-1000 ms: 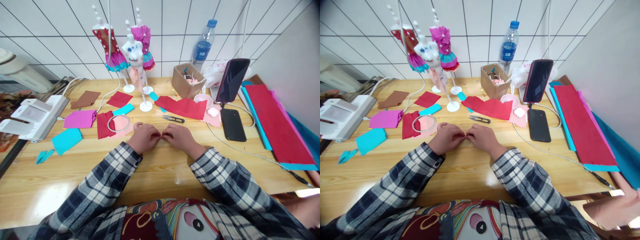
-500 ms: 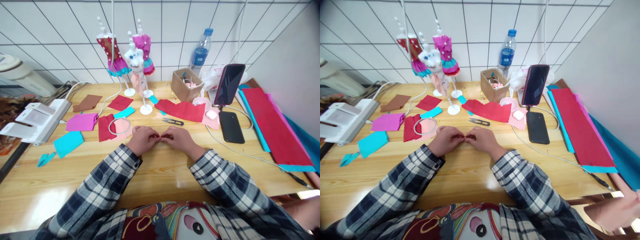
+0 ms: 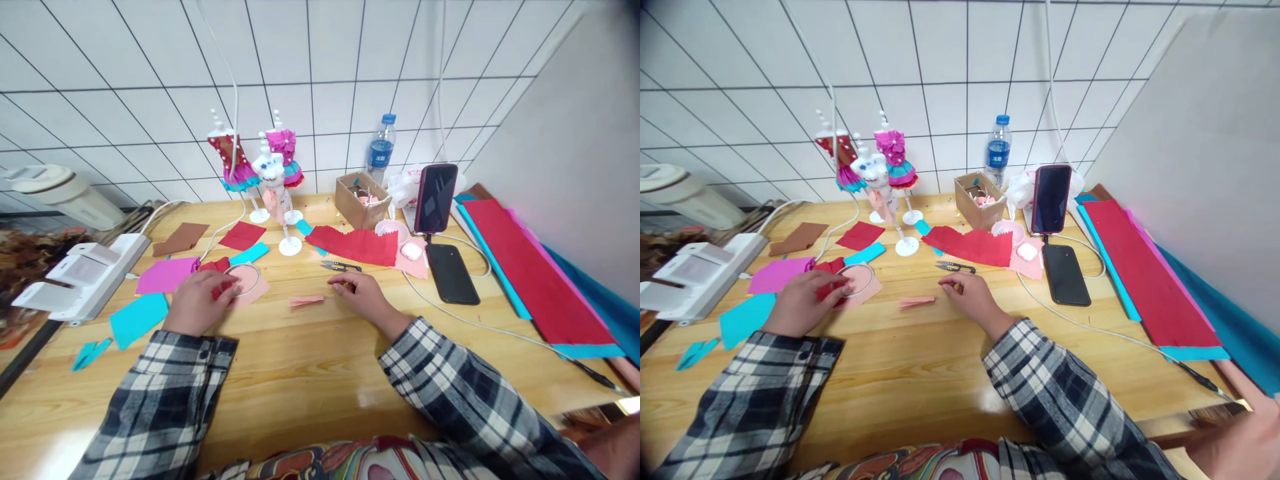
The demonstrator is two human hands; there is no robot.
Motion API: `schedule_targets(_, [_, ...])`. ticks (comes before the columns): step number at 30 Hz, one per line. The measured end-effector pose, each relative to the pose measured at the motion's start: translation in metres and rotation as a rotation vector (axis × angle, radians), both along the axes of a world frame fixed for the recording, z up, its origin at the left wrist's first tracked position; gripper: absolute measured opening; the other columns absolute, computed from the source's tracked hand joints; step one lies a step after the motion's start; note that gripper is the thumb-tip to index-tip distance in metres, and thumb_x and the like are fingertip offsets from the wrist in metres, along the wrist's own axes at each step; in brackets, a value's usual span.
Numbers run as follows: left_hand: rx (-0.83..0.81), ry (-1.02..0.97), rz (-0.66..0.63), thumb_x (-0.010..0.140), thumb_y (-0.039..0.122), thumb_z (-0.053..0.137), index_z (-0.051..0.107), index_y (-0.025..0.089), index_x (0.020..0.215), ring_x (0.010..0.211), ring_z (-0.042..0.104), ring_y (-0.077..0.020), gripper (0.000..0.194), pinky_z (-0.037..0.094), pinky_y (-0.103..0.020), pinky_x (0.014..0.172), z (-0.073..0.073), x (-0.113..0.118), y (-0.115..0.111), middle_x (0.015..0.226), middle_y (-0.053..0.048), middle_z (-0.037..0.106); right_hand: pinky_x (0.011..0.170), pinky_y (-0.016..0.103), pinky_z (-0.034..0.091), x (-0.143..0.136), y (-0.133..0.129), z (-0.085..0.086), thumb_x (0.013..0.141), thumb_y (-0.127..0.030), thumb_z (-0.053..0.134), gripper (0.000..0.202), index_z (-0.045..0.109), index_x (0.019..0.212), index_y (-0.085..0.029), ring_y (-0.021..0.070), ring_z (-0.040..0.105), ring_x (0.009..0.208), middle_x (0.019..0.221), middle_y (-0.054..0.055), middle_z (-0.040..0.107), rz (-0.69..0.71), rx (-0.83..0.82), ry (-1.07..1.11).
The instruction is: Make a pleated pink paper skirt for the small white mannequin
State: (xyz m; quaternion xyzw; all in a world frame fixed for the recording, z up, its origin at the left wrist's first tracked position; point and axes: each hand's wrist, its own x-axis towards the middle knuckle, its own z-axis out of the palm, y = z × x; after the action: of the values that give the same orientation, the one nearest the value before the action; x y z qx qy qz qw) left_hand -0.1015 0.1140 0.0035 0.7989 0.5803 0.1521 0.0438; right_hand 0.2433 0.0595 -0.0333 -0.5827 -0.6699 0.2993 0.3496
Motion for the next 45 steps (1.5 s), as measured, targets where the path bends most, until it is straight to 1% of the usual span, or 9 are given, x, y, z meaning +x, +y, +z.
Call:
schedule_targets(3, [-0.055,0.091,-0.001,0.085,0.045,0.056,0.074,0.027,0.089,0.101,0.065,-0.0316,0.026,0.044,-0.047,0.088,-0.009,-0.016,-0.004,0.1,-0.007,0.076,0.054,0.024,0.041,0.0,0.0,-0.004,0.087,-0.024,0.06,0.019,0.077,0.096,-0.021,0.0116,0.053,0.056,0.077,0.002,0.072,-0.001,0.013,0.008])
schedule_targets(11, [-0.068,0.05,-0.044,0.085,0.034,0.056,0.069,0.026,0.086,0.106,0.062,-0.03,0.015,0.033,-0.052,0.099,-0.008,-0.003,-0.013,0.102,-0.006,0.075,0.056,0.027,0.046,-0.001,-0.002,-0.012,0.088,-0.03,0.057,0.023,0.076,0.096,-0.021,0.0139,0.056,0.057,0.082,0.004,0.074,-0.003,0.038,0.015])
schedule_targets(16, [-0.088,-0.189,0.082,0.093,0.037,0.041,0.058,0.023,0.089,0.094,0.065,-0.0271,0.022,0.044,-0.045,0.089,-0.006,-0.002,-0.011,0.093,-0.007,0.075,0.053,0.027,0.045,-0.001,-0.001,-0.013,0.087,-0.032,0.058,0.023,0.076,0.097,-0.021,0.0144,0.055,0.055,0.078,0.003,0.072,0.008,0.04,-0.001])
schedule_targets(21, [0.093,-0.454,0.131,0.097,0.036,0.04,0.049,0.024,0.099,0.097,0.068,-0.0246,0.016,0.05,-0.041,0.086,-0.002,0.013,-0.028,0.099,-0.007,0.076,0.055,0.03,0.048,-0.005,-0.007,0.0,0.09,-0.032,0.055,0.021,0.073,0.099,-0.023,0.0149,0.055,0.055,0.085,0.005,0.072,-0.014,0.127,-0.023])
schedule_targets(24, [0.112,-0.564,0.045,0.099,0.034,0.04,0.048,0.024,0.114,0.095,0.07,-0.0213,0.02,0.052,-0.037,0.084,0.0,0.045,-0.053,0.105,-0.007,0.076,0.055,0.031,0.047,-0.021,-0.024,0.02,0.092,-0.033,0.056,0.016,0.067,0.098,-0.024,0.0141,0.052,0.055,0.087,0.005,0.07,-0.04,0.26,-0.004])
schedule_targets(27, [0.117,-0.553,-0.138,0.099,0.026,0.042,0.053,0.026,0.115,0.095,0.07,-0.0192,0.019,0.053,-0.034,0.084,0.002,0.083,-0.08,0.099,-0.004,0.076,0.051,0.029,0.048,-0.042,-0.044,0.038,0.091,-0.032,0.059,0.01,0.06,0.099,-0.025,0.014,0.054,0.057,0.085,0.004,0.069,-0.092,0.31,0.15])
schedule_targets(31, [0.169,-0.503,-0.313,0.096,0.02,0.05,0.06,0.026,0.108,0.085,0.068,-0.0175,0.017,0.053,-0.031,0.077,0.004,0.115,-0.096,0.093,-0.002,0.074,0.055,0.025,0.053,-0.055,-0.054,0.045,0.089,-0.03,0.067,0.036,0.054,0.122,-0.027,0.0155,0.063,0.074,0.102,0.005,0.071,-0.003,0.352,0.247])
schedule_targets(38, [0.15,-0.425,-0.427,0.094,0.014,0.049,0.056,0.021,0.109,0.083,0.064,-0.0176,0.018,0.049,-0.031,0.077,0.002,0.121,-0.094,0.094,-0.005,0.071,0.059,0.02,0.054,-0.051,-0.054,0.042,0.089,-0.025,0.069,0.02,0.065,0.109,-0.026,0.0122,0.068,0.074,0.091,0.0,0.075,-0.004,0.355,0.259])
schedule_targets(45, [0.173,-0.31,-0.493,0.096,0.016,0.045,0.055,0.019,0.089,0.061,0.056,-0.017,0.013,0.042,-0.03,0.065,0.006,0.118,-0.093,0.067,-0.001,0.062,0.057,0.021,0.051,-0.052,-0.056,0.039,0.089,-0.019,0.066,0.007,0.06,0.089,-0.023,0.0115,0.065,0.073,0.092,0.001,0.073,0.108,0.313,0.322])
